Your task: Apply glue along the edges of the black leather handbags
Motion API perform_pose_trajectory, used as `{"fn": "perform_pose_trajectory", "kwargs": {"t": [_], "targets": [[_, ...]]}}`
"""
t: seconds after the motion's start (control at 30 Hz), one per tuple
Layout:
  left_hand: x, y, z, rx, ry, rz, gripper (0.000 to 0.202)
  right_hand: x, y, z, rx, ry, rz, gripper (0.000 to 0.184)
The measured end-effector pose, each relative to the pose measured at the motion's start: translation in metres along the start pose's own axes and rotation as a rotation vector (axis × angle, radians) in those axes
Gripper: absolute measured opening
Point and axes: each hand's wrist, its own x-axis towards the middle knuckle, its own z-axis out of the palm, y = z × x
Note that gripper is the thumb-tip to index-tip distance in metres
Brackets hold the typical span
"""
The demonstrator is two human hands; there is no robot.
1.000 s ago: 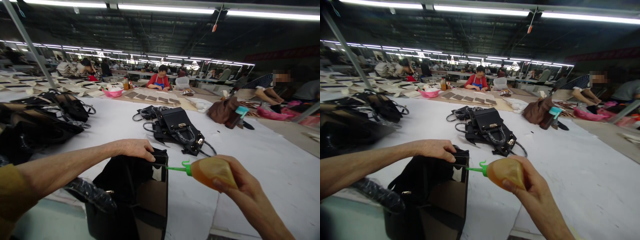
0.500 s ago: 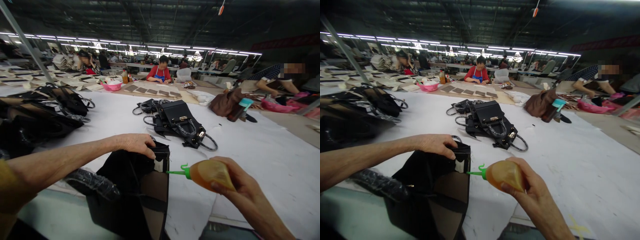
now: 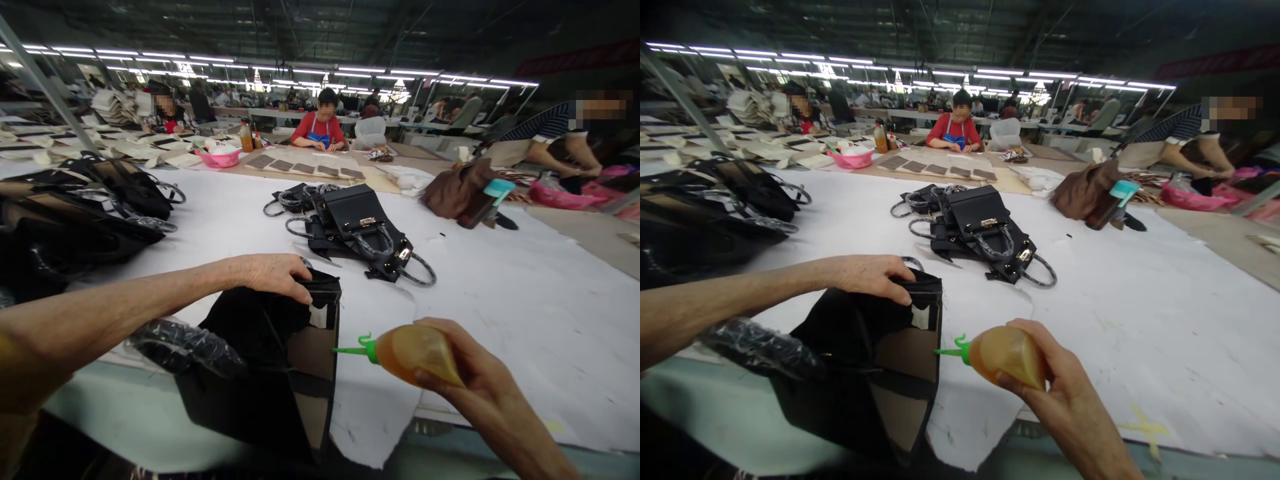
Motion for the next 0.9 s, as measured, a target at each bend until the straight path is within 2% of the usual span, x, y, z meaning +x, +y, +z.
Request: {"fn": "perform_pose_trajectory", "kwargs": {"t": [0.27,0.53,0.73,0.9], "targets": [[-0.002,0.000,0.001,-0.020,-0.001,-0.002,0.030,-0.012,0.006,0.009,0.055,-0.039,0.097,0.048],[-0.004,0.003,0.003,0.012,0.001,0.002,0.029,-0.021,0.009,0.020,0.013,-0.043,0.077,0.041],[-0.006,0.008,0.007,0.011,-0.001,0.003,0.028,-0.023,-0.001,0.024,0.015,-0.009,0.065,0.037],[-0.010,0.009,0.010,0.014,-0.010,-0.013,0.029,-0.027,0.005,0.024,0.006,-0.104,0.095,0.037]]}}
